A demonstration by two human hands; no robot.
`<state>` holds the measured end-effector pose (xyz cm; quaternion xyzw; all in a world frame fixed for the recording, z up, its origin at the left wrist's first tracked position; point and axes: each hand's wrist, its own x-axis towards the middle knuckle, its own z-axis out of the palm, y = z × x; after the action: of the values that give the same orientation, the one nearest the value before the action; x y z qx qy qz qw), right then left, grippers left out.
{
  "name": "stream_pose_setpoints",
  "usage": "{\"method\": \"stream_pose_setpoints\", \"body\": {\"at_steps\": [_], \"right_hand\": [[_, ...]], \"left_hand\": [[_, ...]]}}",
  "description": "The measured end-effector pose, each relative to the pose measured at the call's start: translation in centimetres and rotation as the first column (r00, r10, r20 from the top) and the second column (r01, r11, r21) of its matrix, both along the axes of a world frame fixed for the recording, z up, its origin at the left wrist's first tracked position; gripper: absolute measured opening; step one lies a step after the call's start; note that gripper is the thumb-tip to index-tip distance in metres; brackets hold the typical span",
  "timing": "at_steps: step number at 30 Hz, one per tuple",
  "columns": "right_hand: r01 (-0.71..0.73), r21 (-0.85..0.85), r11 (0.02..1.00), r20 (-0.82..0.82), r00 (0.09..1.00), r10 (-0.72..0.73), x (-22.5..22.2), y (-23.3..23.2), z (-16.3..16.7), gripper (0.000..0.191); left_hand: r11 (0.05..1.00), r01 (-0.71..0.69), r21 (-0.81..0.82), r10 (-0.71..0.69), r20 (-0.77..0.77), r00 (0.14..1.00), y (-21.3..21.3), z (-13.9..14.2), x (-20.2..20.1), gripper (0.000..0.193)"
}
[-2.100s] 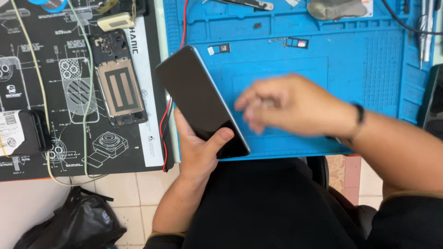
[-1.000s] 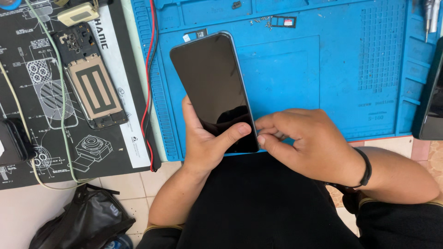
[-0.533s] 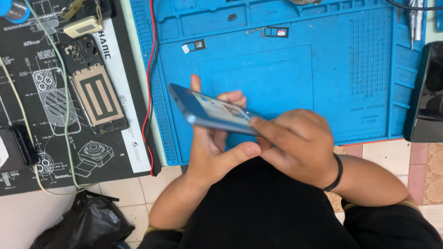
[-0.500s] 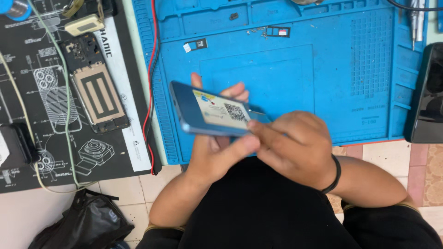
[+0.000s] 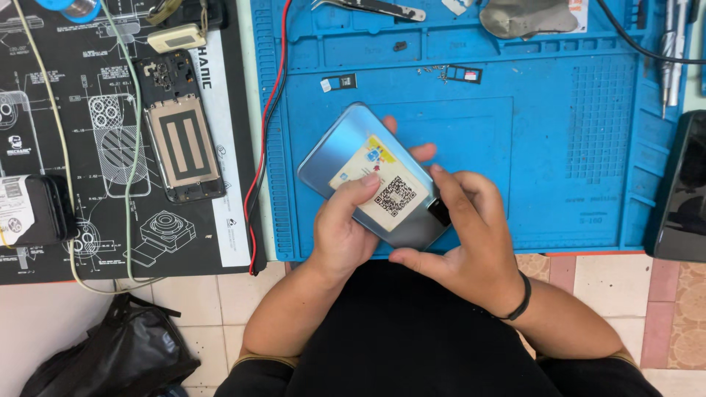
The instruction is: The person removes the SIM tray from a smartphone, then uses a plastic pry tool and a spray can to separate the back cover from the phone body. The back cover is fully detached by the end of the clip.
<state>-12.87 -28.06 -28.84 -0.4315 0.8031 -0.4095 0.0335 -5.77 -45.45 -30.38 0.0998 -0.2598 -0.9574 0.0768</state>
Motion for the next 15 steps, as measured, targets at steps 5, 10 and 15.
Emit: {"method": "stream_pose_setpoints", "body": {"at_steps": [5,10,15], "right_hand": [[0.065,0.041,0.997,0.349,0.934,-0.075,-0.3,0.6,-0.5,0.059],[0.042,-0.06,0.997,0.601,0.799,0.003,-0.1,0.2,-0.6,0.025],[-0.071,-0.064,0.995,0.491,0.866,0.093,-1.9,1.2,0.2,0.025]], "left_hand": [[0.856,0.036,-0.516,0.096,0.228,0.969,-0.4,0.9,-0.6,0.047],[0.553,0.151,-0.82,0.053,0.215,0.975,-2.3,3.6,-2.5,0.051],[0.448,0.362,-0.817,-0.138,0.337,0.931,-4.5,4.1,-4.7,0.055]]}}
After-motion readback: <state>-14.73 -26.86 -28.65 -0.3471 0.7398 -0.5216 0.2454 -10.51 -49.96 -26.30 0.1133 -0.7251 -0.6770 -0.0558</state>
